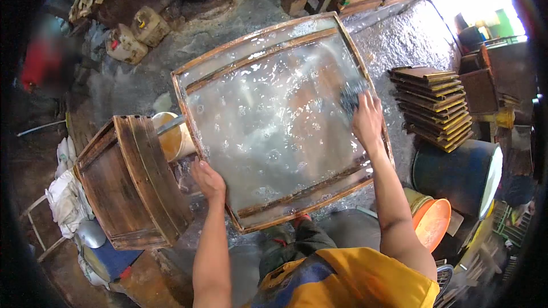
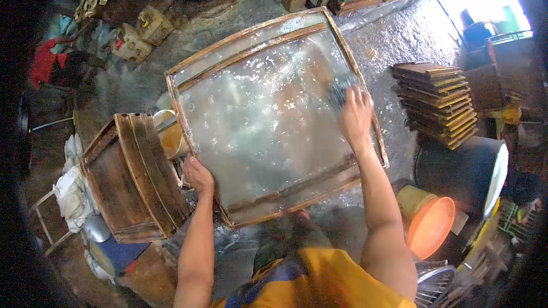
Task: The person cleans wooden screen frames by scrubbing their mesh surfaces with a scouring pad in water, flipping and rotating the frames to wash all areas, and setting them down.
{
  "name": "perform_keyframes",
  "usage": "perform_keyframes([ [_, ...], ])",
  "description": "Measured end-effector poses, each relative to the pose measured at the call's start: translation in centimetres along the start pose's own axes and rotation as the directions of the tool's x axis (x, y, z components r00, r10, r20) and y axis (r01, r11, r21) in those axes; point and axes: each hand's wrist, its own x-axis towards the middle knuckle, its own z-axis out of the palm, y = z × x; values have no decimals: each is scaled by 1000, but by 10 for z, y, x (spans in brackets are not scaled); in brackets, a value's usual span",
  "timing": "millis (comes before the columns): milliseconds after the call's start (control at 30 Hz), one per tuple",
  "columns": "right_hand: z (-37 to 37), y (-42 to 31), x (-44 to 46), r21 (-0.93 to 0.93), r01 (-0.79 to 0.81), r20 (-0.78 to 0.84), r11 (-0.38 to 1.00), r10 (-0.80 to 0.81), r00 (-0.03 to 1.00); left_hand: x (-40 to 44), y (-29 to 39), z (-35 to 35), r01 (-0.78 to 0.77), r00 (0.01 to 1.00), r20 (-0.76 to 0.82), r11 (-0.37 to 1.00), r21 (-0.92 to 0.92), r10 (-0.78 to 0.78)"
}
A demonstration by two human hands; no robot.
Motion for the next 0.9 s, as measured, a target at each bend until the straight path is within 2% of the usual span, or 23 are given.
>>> perform_keyframes([
  [33,-17,-4,-15,23,-51,58,998,49,997,-1,-1,2,-9,1000,-6,1000,15,9],
  [133,-13,-4,-14,54,-39,-7,998,40,999,0,-8,6,-42,999,-31,998,46,44],
  [233,19,-17,40,93,20,-213,995,0,977,3,-2,6,-65,997,-49,998,25,66],
  [300,29,-49,82,131,-49,-151,990,69,986,1,4,1,-73,996,-46,997,30,74],
  [333,47,-68,95,70,-46,-231,997,60,971,1,4,0,-90,993,-78,996,28,92],
  [367,70,-85,107,1,-48,-205,999,47,978,1,1,4,-110,988,-107,994,26,112],
  [433,48,-159,111,-74,-87,40,993,90,995,0,-4,7,-126,987,-100,992,9,126],
  [467,52,-190,113,-29,-37,89,999,39,995,1,-4,6,-118,988,-99,993,8,119],
  [500,63,-224,106,-20,18,-14,1000,-18,1000,1,-2,5,-111,989,-99,994,6,111],
  [533,53,-253,100,-21,63,65,998,-62,996,0,0,5,-103,990,-96,995,1,103],
  [633,46,-326,82,41,133,120,990,-137,983,2,-3,6,-116,990,-86,993,2,116],
  [667,46,-342,72,71,176,42,982,-180,983,2,-7,7,-122,989,-83,993,1,122],
  [700,46,-354,59,95,222,-37,970,-219,975,1,-7,7,-131,986,-104,991,7,131],
  [800,49,-377,31,282,394,-27,874,-404,914,-2,-10,11,-130,976,-173,991,25,133],
  [867,43,-364,15,335,433,-59,837,-440,896,2,-26,22,-106,968,-223,994,38,112],
  [900,42,-353,2,361,455,-71,814,-462,884,3,-26,18,-93,983,-157,996,-3,91],
])
